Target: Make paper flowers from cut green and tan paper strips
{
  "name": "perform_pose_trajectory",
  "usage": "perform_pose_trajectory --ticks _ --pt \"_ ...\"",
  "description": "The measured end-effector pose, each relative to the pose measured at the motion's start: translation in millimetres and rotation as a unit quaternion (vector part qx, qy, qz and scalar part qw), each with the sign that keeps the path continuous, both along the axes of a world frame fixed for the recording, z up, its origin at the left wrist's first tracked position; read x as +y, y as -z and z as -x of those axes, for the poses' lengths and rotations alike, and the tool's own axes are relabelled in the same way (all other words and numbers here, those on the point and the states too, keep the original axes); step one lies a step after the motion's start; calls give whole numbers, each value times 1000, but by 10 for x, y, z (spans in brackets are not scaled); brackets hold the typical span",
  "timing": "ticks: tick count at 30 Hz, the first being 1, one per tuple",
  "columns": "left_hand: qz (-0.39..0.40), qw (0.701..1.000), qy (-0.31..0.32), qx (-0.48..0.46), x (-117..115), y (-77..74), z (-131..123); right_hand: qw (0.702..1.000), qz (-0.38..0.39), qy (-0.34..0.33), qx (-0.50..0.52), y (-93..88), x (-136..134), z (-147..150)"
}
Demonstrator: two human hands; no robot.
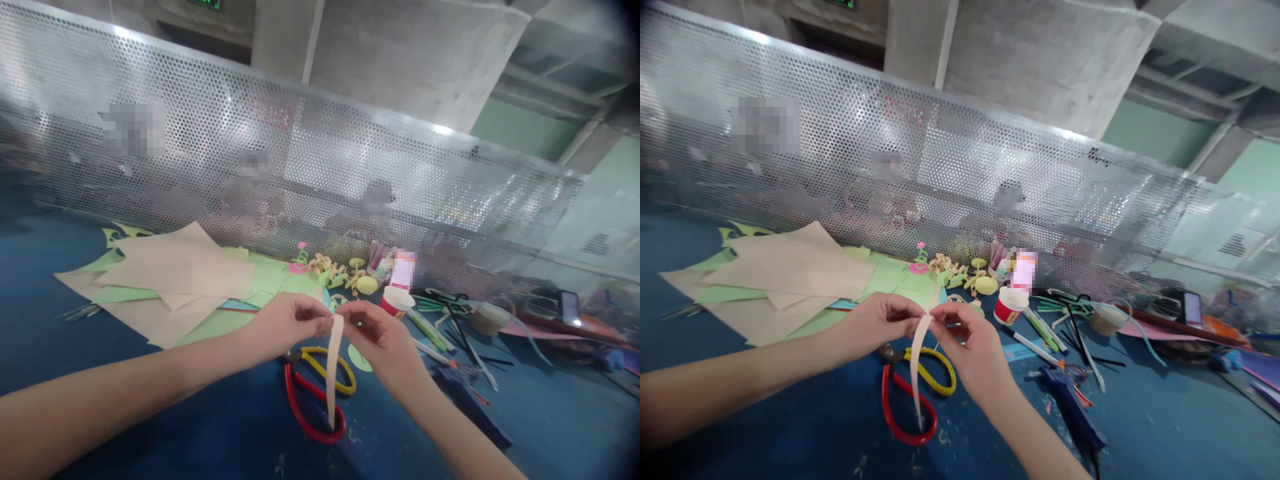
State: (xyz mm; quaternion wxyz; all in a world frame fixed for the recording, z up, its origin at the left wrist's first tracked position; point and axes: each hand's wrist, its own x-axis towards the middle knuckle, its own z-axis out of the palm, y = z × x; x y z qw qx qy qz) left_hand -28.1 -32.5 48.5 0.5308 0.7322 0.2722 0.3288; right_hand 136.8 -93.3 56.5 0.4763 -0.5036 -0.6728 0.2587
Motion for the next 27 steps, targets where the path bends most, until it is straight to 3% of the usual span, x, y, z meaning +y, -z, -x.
perform_pose_trajectory --ticks 5,11,19,27 --pt "-96 994 -27 46 -29 -3 3 1000 4 11 -18 1 -13 3" --pt "-14 1000 -5 25 3 62 -5 994 61 -5 95 38 31 23" --pt "-52 998 -12 42 -21 14 14 984 111 -12 136 40 41 36" --pt "-34 998 -5 51 -10 24 16 994 7 34 107 114 21 42"
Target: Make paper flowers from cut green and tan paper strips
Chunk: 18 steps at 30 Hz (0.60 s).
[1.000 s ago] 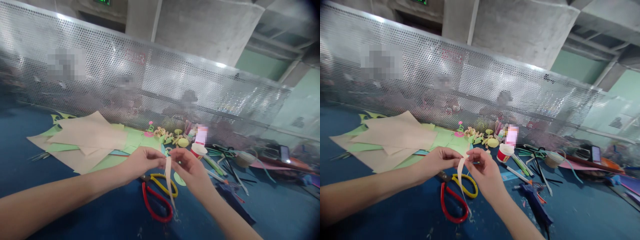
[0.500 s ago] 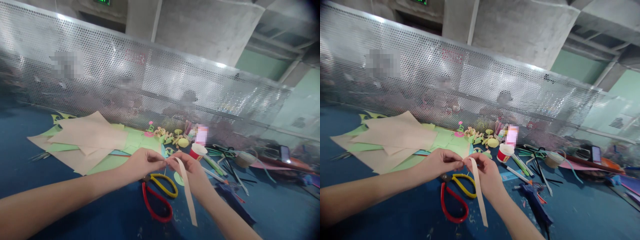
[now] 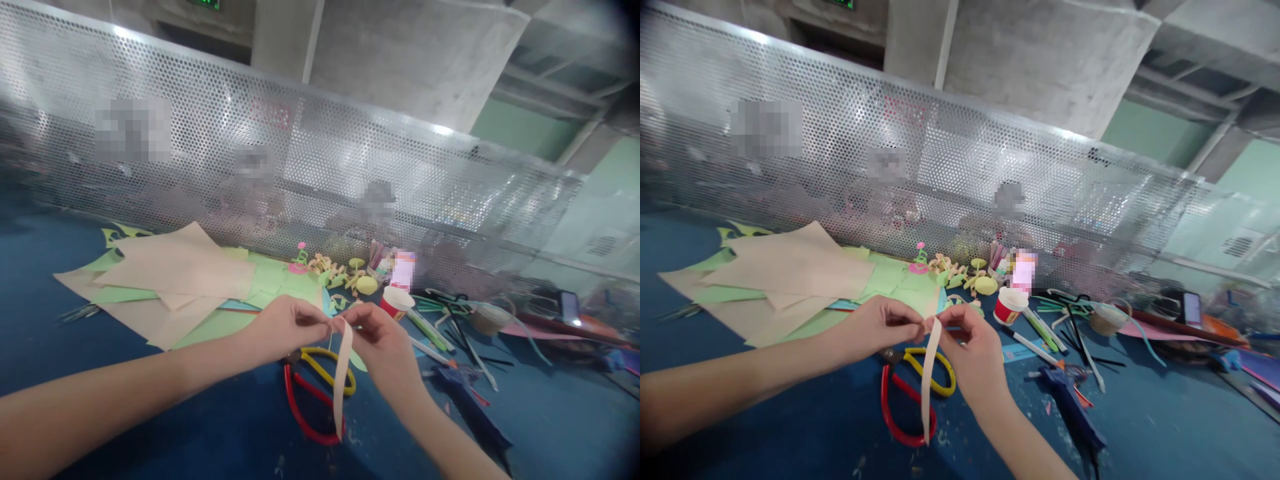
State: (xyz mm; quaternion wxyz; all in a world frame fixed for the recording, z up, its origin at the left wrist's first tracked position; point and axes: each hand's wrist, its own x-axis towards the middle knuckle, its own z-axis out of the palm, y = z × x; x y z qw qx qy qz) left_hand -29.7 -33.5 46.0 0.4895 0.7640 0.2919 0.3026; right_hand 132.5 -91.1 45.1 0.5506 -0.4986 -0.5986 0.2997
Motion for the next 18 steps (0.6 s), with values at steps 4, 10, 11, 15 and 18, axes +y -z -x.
perform_pose_trajectory --ticks 4,10,11,15,18 --pt "0 1000 2 1 5 -7 1 999 -2 7 35 10 -5 5" --pt "8 1000 9 -10 9 2 -8 997 55 38 32 7 1 7" --pt "16 1000 10 -12 9 7 -10 997 56 39 22 5 -4 8" --pt "43 999 9 -14 -5 12 -13 999 15 42 -4 5 -28 17" --pt "45 999 3 -19 -33 -3 -15 997 -16 80 1 15 -33 25"
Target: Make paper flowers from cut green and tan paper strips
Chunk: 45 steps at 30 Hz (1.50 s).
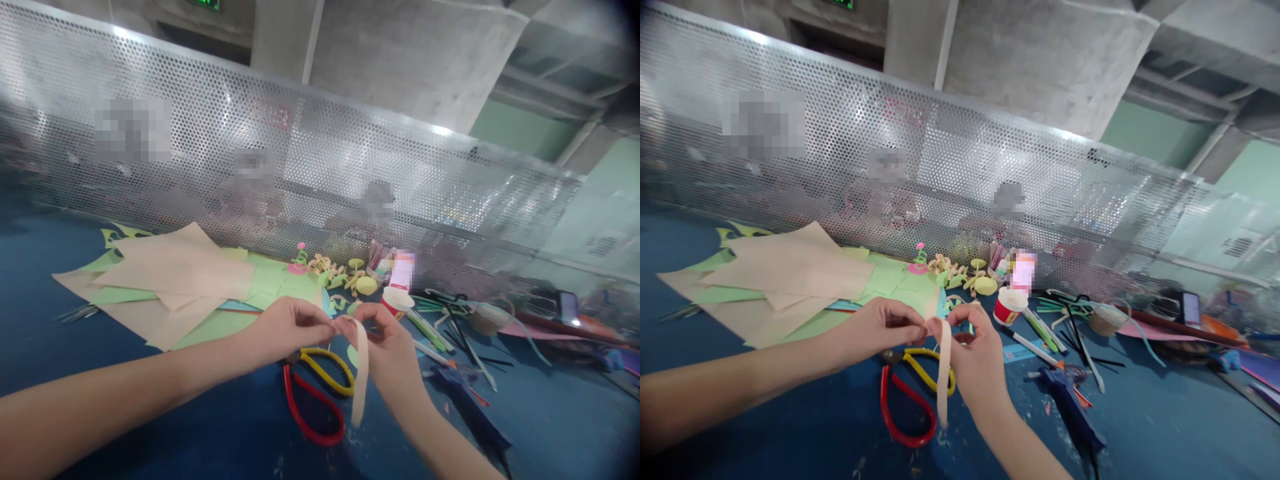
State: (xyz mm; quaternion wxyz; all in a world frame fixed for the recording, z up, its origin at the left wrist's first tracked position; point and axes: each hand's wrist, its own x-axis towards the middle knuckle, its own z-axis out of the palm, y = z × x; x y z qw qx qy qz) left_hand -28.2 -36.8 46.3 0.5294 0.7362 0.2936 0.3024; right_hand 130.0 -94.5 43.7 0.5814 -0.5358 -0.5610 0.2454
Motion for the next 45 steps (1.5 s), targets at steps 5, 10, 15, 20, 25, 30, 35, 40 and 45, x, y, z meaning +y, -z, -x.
perform_pose_trajectory --ticks 5,10,15,20,25,30,35,40,45 --pt "-26 999 1 -18 -42 -29 -7 996 54 -45 53 -49 12 0" --pt "-37 999 5 -11 -40 -27 -15 989 106 -94 48 -155 -11 5" --pt "-28 1000 9 -12 -42 -24 -13 993 80 -89 -12 -149 -10 -22" --pt "-31 999 14 -40 -47 -22 -9 990 82 -118 15 -98 7 -41" --pt "4 997 -11 -74 -27 -45 -9 982 85 -121 120 -84 15 -31" --pt "38 993 -43 -102 -2 -66 -9 996 9 -87 -2 -120 -5 -56" --pt "23 995 5 -99 -4 -48 -18 985 -74 -50 -146 -125 -5 -112" --pt "-43 996 5 -74 21 -16 -11 978 -75 -59 -186 -127 3 -137" --pt "-130 991 -4 -37 17 -23 2 972 -79 -55 -214 -147 8 -141"
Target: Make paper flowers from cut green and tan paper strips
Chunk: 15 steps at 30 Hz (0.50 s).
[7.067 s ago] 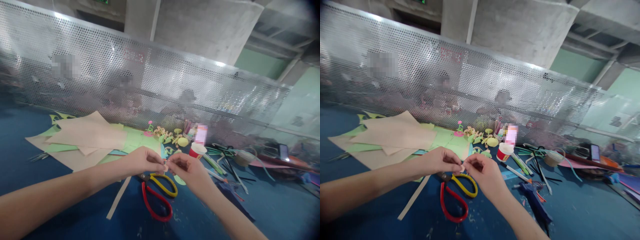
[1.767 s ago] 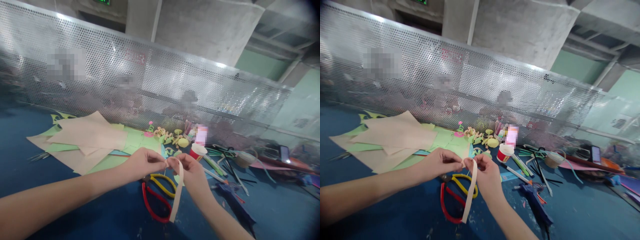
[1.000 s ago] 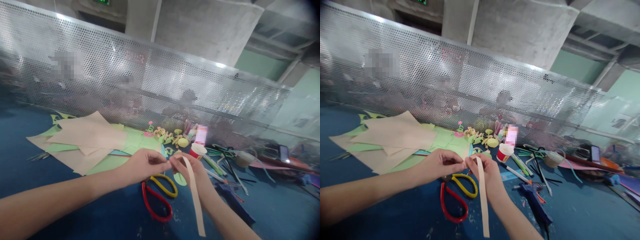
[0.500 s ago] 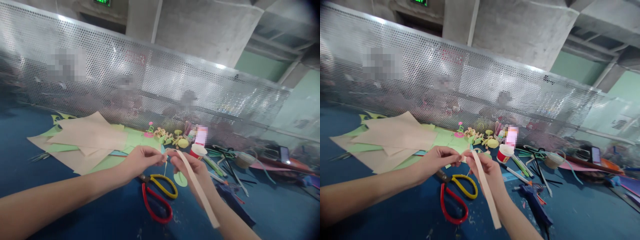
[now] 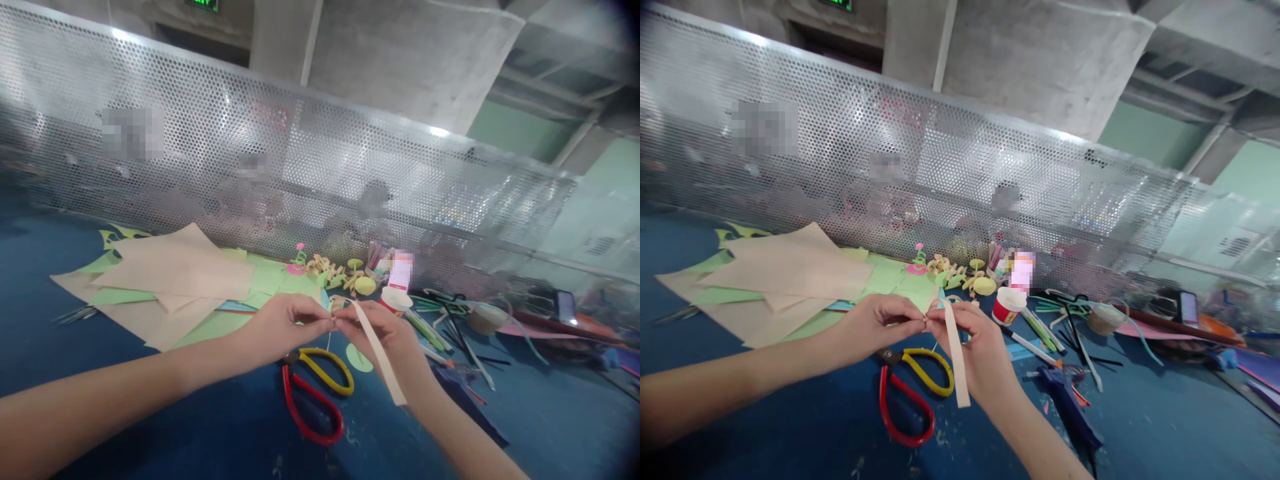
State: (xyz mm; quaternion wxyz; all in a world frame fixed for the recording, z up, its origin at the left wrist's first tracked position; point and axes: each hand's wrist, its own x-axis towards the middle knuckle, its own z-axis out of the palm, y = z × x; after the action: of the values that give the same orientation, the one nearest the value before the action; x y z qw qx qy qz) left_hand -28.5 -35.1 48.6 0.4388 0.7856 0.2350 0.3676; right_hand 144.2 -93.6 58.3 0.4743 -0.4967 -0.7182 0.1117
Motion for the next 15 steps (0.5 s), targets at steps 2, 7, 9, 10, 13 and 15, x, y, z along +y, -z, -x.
perform_pose_trajectory --ticks 2,7,9,10,13,15 --pt "-33 999 -4 18 -12 -17 5 1000 1 -4 0 -8 3 4" --pt "-92 994 -24 52 -29 -58 16 1000 17 -3 18 -54 -6 44" --pt "-92 993 -29 62 -29 -67 19 999 34 0 16 -75 -14 56" --pt "-90 993 -30 67 -30 -69 21 999 40 1 17 -83 -19 58" --pt "-87 993 -37 76 -32 -72 26 997 67 -11 27 -94 -34 43" --pt "-85 992 -44 85 -34 -71 31 996 88 -21 24 -92 -40 25"
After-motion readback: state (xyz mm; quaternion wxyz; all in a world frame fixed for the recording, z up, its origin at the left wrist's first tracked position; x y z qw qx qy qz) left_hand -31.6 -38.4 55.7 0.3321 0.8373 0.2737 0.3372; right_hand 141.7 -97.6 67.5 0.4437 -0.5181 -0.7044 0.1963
